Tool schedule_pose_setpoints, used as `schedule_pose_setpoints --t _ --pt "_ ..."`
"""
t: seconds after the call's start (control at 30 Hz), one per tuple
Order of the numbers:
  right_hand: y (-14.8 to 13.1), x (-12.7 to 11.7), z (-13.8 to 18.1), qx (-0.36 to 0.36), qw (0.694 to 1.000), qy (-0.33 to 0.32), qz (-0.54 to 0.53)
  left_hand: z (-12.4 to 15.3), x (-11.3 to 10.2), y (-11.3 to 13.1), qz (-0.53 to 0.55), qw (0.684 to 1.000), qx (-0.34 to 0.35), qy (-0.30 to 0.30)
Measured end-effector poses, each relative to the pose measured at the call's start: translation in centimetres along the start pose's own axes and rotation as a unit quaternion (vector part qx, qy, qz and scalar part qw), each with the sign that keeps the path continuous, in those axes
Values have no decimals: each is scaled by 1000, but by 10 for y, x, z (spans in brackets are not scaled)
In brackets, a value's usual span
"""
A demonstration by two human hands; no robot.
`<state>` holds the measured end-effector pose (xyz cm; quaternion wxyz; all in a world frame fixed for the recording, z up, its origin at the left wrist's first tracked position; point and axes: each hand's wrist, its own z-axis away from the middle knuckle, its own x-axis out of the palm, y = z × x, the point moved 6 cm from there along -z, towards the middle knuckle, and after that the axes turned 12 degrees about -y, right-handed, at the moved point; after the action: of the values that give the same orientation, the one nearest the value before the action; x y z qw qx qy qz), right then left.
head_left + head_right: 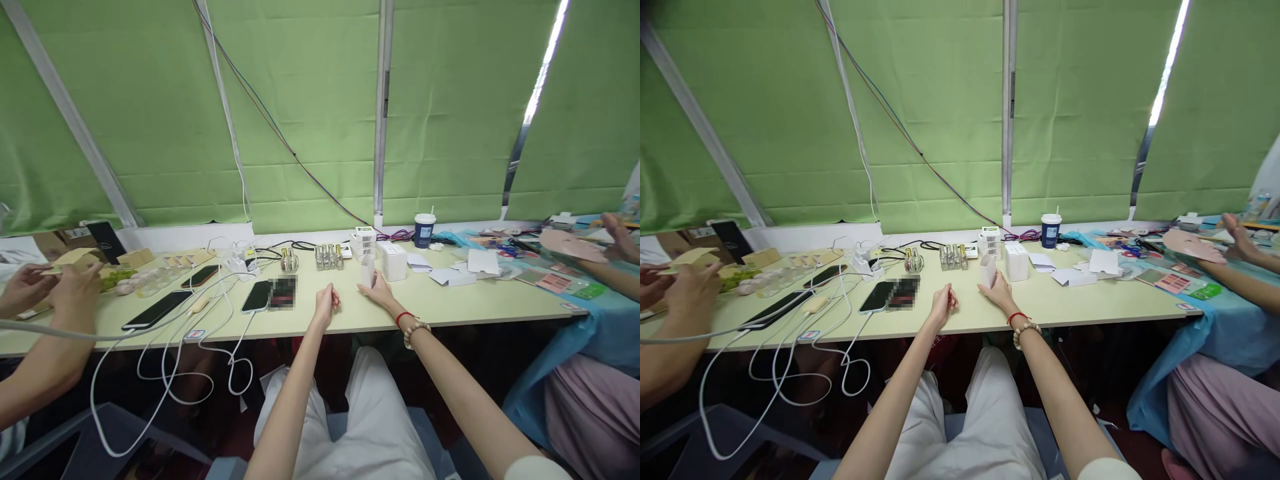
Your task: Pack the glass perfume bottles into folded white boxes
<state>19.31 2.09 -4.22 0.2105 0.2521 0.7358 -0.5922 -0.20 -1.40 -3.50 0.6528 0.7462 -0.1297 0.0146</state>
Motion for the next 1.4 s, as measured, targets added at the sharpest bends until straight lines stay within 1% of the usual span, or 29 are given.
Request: schedule_pose_setpoints --t 0.17,0.33,0.4,0.6,0.73,0.9,1.1,1.4 --pt "-1 -3 1 11 1000 19 -1 2 1 2 -1 1000 -5 -3" --pt "2 -5 2 44 997 23 -54 4 3 4 5 1000 -8 -4" --pt "2 -6 2 47 997 20 -57 4 4 3 6 1000 -7 -3" --pt "-3 -5 4 39 999 20 -9 5 4 2 1 1000 -8 -9" --pt "0 -4 3 27 1000 11 -4 4 5 1 5 1000 -6 -8" --pt "3 -1 -1 1 999 12 30 3 4 1 9 1000 -1 -9" --pt "2 -1 0 1 999 9 39 3 4 1 -1 1000 0 -10" --pt "1 1 3 -6 999 26 42 5 4 2 -13 1000 -11 -3"
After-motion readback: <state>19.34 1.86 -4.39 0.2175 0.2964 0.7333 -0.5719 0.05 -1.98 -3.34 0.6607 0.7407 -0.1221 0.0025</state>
